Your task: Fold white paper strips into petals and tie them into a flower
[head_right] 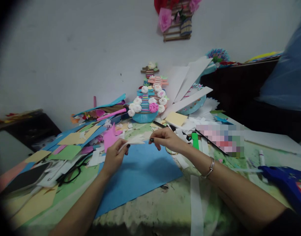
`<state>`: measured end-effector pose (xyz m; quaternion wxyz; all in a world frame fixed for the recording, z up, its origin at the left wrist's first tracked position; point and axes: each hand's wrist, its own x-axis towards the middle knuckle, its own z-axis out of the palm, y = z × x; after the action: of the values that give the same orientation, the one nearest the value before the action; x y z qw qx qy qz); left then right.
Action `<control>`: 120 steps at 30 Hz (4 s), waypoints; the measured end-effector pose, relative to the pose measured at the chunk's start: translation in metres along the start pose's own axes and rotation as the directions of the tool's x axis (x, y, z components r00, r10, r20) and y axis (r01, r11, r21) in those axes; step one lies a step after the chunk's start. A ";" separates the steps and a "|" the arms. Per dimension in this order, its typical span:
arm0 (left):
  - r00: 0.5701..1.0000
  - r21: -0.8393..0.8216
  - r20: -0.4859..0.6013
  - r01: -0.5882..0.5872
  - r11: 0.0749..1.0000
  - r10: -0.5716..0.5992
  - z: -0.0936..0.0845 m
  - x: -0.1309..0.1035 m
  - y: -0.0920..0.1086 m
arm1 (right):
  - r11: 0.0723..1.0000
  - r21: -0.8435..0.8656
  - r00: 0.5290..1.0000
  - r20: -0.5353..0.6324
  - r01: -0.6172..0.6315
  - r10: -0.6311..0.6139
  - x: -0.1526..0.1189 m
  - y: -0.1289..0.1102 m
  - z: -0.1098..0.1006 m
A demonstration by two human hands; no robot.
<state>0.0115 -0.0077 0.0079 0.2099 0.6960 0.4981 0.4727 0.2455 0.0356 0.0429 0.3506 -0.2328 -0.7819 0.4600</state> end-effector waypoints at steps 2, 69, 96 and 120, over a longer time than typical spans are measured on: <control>0.997 0.036 -0.076 -0.006 0.999 0.008 0.000 -0.001 0.000 | 0.999 0.046 0.998 0.060 -0.028 0.025 -0.002 -0.006 0.006; 0.938 -0.080 0.311 -0.133 0.988 0.152 0.016 -0.016 0.007 | 0.986 0.003 0.937 0.310 -0.168 0.159 -0.003 0.039 0.038; 0.860 0.401 0.403 -0.473 0.785 0.312 0.012 -0.015 -0.001 | 0.324 -0.944 0.941 -0.049 0.065 -0.334 -0.004 0.038 0.025; 0.978 0.248 -0.198 -0.022 0.968 0.073 0.018 -0.012 0.002 | 0.657 -0.738 0.988 0.133 0.154 -0.082 -0.009 0.028 0.049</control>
<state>0.0271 -0.0162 -0.0044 0.0586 0.6758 0.5547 0.4818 0.2153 0.0152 -0.0015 0.2192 -0.2841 -0.9294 0.0859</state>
